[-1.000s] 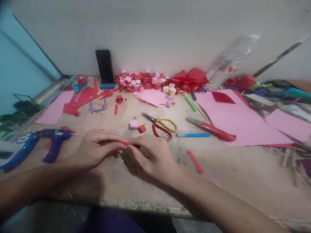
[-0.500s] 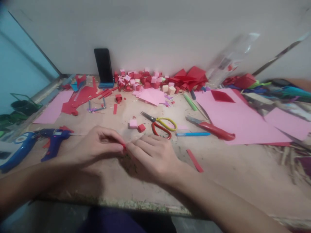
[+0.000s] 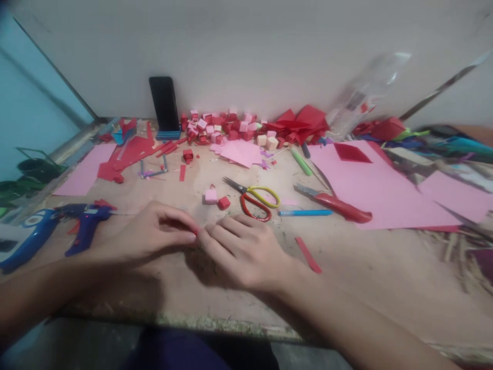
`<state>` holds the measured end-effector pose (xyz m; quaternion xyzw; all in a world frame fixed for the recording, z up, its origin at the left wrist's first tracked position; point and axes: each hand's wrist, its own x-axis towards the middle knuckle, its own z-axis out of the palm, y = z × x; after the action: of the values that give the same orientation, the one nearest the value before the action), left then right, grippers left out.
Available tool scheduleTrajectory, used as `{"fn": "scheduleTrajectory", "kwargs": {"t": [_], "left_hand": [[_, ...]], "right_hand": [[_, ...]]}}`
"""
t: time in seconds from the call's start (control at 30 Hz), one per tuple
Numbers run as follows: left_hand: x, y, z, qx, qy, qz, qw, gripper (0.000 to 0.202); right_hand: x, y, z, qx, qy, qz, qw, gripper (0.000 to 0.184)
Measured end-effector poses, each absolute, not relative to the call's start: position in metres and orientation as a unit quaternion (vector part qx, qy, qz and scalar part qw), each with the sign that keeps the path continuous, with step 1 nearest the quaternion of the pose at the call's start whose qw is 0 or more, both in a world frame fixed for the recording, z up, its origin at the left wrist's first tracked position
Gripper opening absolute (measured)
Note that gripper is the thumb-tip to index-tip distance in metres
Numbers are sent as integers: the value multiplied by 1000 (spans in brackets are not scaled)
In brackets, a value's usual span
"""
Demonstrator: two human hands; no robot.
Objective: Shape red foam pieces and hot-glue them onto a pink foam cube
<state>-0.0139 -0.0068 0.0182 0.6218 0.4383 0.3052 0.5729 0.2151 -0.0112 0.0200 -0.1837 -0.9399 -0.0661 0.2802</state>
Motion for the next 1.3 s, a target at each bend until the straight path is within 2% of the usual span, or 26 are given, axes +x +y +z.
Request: {"fn": "scheduleTrajectory", "kwargs": {"t": [0.77,1.07,1.17,1.3], "left_hand": [[-10,-10,13,607,459,311,569,7],[-19,-5,30,628,441,269,582,15],[-21,-4,29,627,421,282,591,12],[-23,-3,22,624,403,300,598,7]], "right_hand": [[209,-13,18,-207,-938,-54,272,12],[209,-12,22,-213,-926,-48,309,9],[208,-12,18,-214,-916,-33,339,4],[205,-12,11,-205,-901,-12,382,6]]}}
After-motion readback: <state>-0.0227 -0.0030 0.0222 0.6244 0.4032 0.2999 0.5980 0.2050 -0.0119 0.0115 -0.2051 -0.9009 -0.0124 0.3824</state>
